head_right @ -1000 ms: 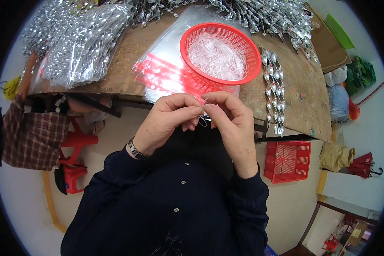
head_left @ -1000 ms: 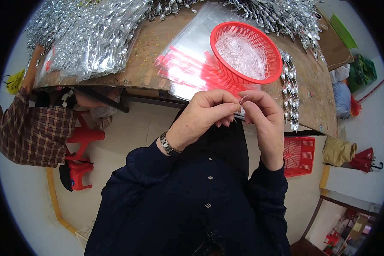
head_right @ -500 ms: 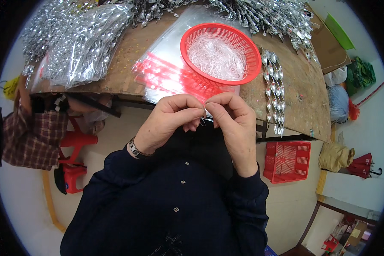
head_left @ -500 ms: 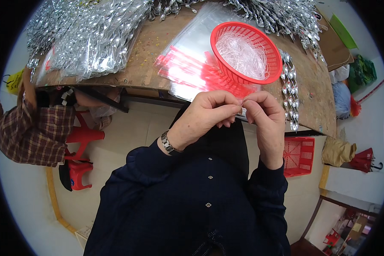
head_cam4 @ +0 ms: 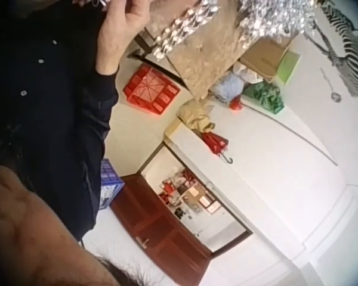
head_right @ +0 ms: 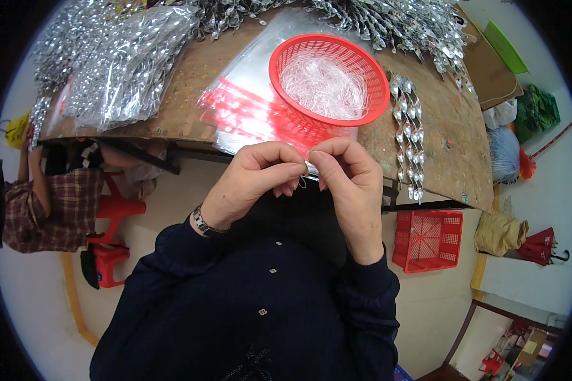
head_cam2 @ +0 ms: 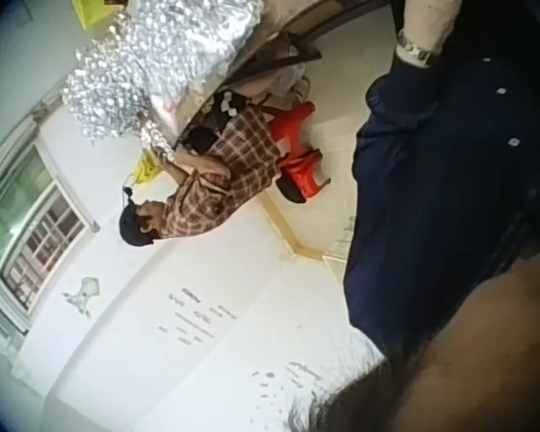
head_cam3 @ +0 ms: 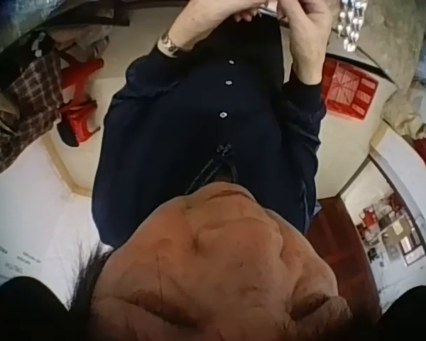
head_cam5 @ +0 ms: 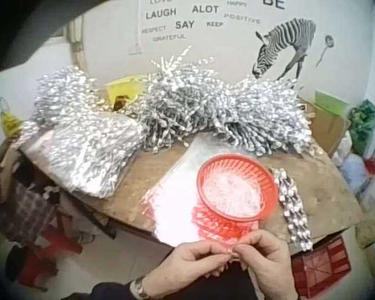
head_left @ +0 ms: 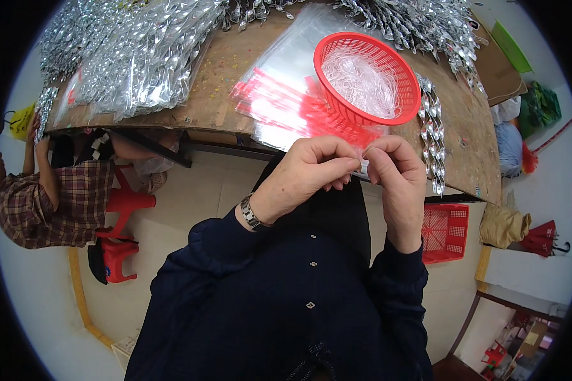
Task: The person attaches small plastic decorative components to thin wires by hand, using pliers to secure them.
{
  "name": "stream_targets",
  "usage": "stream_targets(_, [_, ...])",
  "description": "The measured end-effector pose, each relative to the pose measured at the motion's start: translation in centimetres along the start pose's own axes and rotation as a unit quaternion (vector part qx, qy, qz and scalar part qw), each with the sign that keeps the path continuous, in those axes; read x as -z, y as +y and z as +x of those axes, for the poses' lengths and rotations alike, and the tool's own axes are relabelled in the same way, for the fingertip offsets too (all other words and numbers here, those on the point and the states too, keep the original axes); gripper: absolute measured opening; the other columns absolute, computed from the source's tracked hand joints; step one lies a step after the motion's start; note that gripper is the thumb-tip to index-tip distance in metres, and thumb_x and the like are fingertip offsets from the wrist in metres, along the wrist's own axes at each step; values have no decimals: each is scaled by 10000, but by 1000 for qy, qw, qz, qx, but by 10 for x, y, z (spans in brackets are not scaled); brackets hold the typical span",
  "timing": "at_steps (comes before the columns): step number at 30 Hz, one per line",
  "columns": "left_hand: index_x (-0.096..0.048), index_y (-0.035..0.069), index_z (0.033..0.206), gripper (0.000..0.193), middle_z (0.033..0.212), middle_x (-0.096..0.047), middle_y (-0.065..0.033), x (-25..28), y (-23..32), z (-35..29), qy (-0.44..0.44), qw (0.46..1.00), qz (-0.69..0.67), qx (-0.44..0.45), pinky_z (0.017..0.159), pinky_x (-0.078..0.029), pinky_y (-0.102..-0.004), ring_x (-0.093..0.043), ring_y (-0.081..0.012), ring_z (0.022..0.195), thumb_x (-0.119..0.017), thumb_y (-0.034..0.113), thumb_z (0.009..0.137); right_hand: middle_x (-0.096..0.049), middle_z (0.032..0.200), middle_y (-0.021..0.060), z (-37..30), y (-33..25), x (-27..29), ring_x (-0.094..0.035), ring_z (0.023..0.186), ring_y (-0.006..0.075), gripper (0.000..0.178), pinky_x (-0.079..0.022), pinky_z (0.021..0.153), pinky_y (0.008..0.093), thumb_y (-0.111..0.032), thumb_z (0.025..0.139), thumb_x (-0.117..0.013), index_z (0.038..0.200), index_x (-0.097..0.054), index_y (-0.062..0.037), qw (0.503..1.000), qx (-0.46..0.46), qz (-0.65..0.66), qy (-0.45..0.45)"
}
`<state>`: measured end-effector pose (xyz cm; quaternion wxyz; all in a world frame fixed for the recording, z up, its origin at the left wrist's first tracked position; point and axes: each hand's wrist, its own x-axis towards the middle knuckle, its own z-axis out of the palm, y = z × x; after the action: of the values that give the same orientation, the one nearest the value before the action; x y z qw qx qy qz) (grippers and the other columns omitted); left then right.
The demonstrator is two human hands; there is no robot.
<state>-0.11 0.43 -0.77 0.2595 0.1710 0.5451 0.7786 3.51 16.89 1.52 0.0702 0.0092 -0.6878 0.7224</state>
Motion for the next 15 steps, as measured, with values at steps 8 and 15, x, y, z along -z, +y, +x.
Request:
stream_targets(8, [-635, 27, 909, 132, 761, -596, 12, -1, 0, 1, -9, 1000, 8, -9, 592, -427, -185, -538, -42, 663, -594, 152, 899, -549, 743, -22, 0, 0, 1, -445, 608, 41, 44, -341, 564, 175, -61, 892, -575, 885, -596, -23, 1000, 6, 2, 4])
stream_targets(15, [-633, 18, 912, 124, 762, -596, 6, -1, -2, 1, -17, 999, 15, -29, 600, -437, -192, -540, -50, 668, -590, 133, 900, -564, 771, -13, 0, 4, 4, -449, 617, 43, 74, -349, 569, 172, -62, 890, -578, 941, -601, -14, 1000, 1, 3, -16])
